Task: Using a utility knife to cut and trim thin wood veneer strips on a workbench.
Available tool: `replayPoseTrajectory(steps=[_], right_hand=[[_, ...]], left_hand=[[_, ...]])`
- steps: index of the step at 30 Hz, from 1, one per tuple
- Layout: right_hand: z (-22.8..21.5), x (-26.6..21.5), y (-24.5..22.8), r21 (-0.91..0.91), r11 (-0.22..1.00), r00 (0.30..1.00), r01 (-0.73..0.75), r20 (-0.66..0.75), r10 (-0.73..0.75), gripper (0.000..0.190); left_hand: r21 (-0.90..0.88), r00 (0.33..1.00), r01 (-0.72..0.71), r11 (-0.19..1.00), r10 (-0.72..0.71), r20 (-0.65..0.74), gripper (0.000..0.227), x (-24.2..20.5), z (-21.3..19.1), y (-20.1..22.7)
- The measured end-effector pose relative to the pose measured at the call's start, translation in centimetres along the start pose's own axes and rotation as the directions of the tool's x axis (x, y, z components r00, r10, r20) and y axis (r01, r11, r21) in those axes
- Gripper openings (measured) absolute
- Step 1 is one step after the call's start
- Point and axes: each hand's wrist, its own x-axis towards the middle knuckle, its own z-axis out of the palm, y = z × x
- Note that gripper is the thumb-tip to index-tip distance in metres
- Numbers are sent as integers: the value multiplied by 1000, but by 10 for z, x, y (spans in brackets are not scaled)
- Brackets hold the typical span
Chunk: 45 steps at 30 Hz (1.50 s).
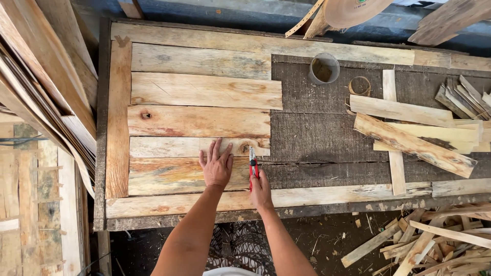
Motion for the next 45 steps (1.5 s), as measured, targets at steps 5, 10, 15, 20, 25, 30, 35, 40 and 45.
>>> replayPoseTrajectory(steps=[5, 10, 15, 20, 25, 30, 35, 40, 45], right_hand=[[-6, 5, -4, 113, 993, 999, 29, 17, -31, 17], [-21, 9, 17, 139, 986, 995, 92, 20, -96, 16], [-30, 5, 4, 64, 988, 989, 142, 33, -144, 14], [-36, -10, -19, -238, 933, 962, 271, 50, -267, 20], [-29, -37, -75, -409, 836, 922, 367, 37, -386, 34], [-26, -39, -72, -430, 838, 921, 337, -33, -388, 37], [-28, -43, -72, -513, 755, 878, 408, -7, -479, 32], [-28, -48, -73, -564, 679, 829, 470, 17, -559, 30], [-30, -46, -67, -538, 671, 825, 510, 84, -559, 24]], left_hand=[[-101, 998, -17, 995, 11, -57, 38, 4, -4, -1], [-264, 990, -31, 964, -7, -142, 37, 0, -6, 1], [-602, 894, 424, 677, -203, 400, 36, -8, -34, 47], [-835, 896, 441, 328, -104, 432, 30, -28, -18, 55], [-860, 899, 437, 265, -97, 427, 25, -39, -2, 52], [-871, 896, 444, 211, -105, 432, 22, -48, 3, 51], [-848, 861, 508, 152, -75, 503, 24, -50, -4, 51], [-839, 855, 518, 167, -100, 508, 24, -54, -6, 56], [-827, 836, 547, 130, -139, 531, 25, -55, -11, 60]])
